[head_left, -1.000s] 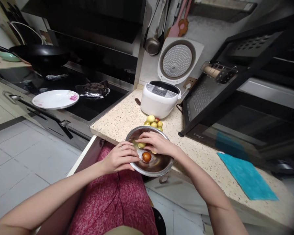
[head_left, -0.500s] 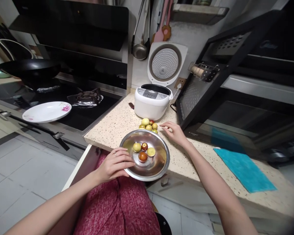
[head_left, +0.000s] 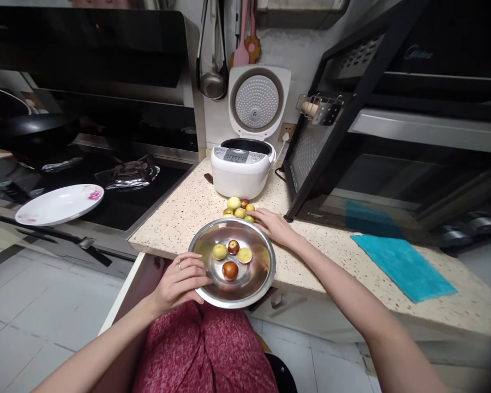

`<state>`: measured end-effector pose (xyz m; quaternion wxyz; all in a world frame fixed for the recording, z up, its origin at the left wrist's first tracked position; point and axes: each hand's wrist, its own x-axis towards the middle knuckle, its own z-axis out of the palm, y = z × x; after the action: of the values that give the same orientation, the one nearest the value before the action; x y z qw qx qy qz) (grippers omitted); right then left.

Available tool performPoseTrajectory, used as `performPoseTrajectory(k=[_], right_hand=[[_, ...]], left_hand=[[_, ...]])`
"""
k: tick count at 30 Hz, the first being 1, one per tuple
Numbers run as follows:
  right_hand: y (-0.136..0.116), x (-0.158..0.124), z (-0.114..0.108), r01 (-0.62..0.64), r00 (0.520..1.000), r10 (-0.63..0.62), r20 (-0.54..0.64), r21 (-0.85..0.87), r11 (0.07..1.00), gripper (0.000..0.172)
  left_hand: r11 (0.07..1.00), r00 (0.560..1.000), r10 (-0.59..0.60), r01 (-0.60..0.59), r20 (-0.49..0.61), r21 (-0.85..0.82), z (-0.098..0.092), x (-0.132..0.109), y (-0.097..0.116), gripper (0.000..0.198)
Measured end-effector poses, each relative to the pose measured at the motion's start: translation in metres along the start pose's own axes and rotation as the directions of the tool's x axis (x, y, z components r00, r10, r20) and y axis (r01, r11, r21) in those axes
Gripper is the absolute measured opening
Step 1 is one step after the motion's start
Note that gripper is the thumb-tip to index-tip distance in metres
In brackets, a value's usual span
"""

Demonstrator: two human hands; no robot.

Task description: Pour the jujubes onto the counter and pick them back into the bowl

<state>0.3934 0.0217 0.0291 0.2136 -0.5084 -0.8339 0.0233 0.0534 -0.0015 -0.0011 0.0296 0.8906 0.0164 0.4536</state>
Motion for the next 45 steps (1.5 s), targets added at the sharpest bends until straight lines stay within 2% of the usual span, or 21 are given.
performPoseTrajectory(k=[4,9,12,16,19,21,23,26,37,45], right_hand=[[-0.003,0.001,0.001,-0.02,1.0,0.02,-0.007,0.03,0.999,0.031],[-0.004,0.002,0.004,-0.034,0.999,0.039,-0.026,0.145,0.989,0.026],[0.0,0.003,0.002,-0.022,0.991,0.05,-0.126,0.21,0.977,0.028],[-0.006,0.003,-0.006,0.03,0.952,0.067,-0.298,0.309,0.951,0.028],[-0.021,0.002,-0.013,0.152,0.934,-0.03,-0.355,0.323,0.934,0.032],[-0.031,-0.001,-0.017,0.244,0.94,-0.145,-0.309,0.311,0.919,0.034],[-0.038,-0.003,-0.02,0.306,0.945,-0.252,-0.207,0.294,0.906,0.034],[-0.042,-0.005,-0.024,0.331,0.943,-0.328,-0.061,0.276,0.902,0.035],[-0.047,-0.003,-0.025,0.296,0.929,-0.342,0.142,0.268,0.917,0.047],[-0.048,-0.004,-0.026,0.253,0.923,-0.334,0.189,0.356,0.9,0.045]], left_hand=[[1.0,1.0,0.004,-0.004,0.002,0.006,0.0,-0.001,-0.001,0.04],[1.0,1.0,-0.011,0.011,0.003,0.003,0.0,-0.001,-0.001,0.039],[1.0,1.0,-0.011,0.011,0.01,-0.003,0.0,0.0,-0.001,0.04],[1.0,1.0,-0.015,0.015,0.006,-0.011,0.0,0.0,-0.001,0.039],[1.0,1.0,-0.018,0.018,-0.002,-0.018,0.001,-0.001,-0.001,0.038],[1.0,1.0,-0.021,0.021,0.0,-0.019,0.001,-0.001,-0.001,0.038],[0.999,1.0,-0.024,0.024,0.004,-0.021,0.001,-0.001,-0.001,0.038],[0.999,1.0,-0.03,0.03,0.009,-0.024,0.001,-0.001,0.0,0.039],[0.998,0.999,-0.053,0.053,0.008,-0.033,0.002,-0.002,0.0,0.039],[0.997,0.998,-0.059,0.059,-0.004,-0.043,0.002,-0.002,0.0,0.038]])
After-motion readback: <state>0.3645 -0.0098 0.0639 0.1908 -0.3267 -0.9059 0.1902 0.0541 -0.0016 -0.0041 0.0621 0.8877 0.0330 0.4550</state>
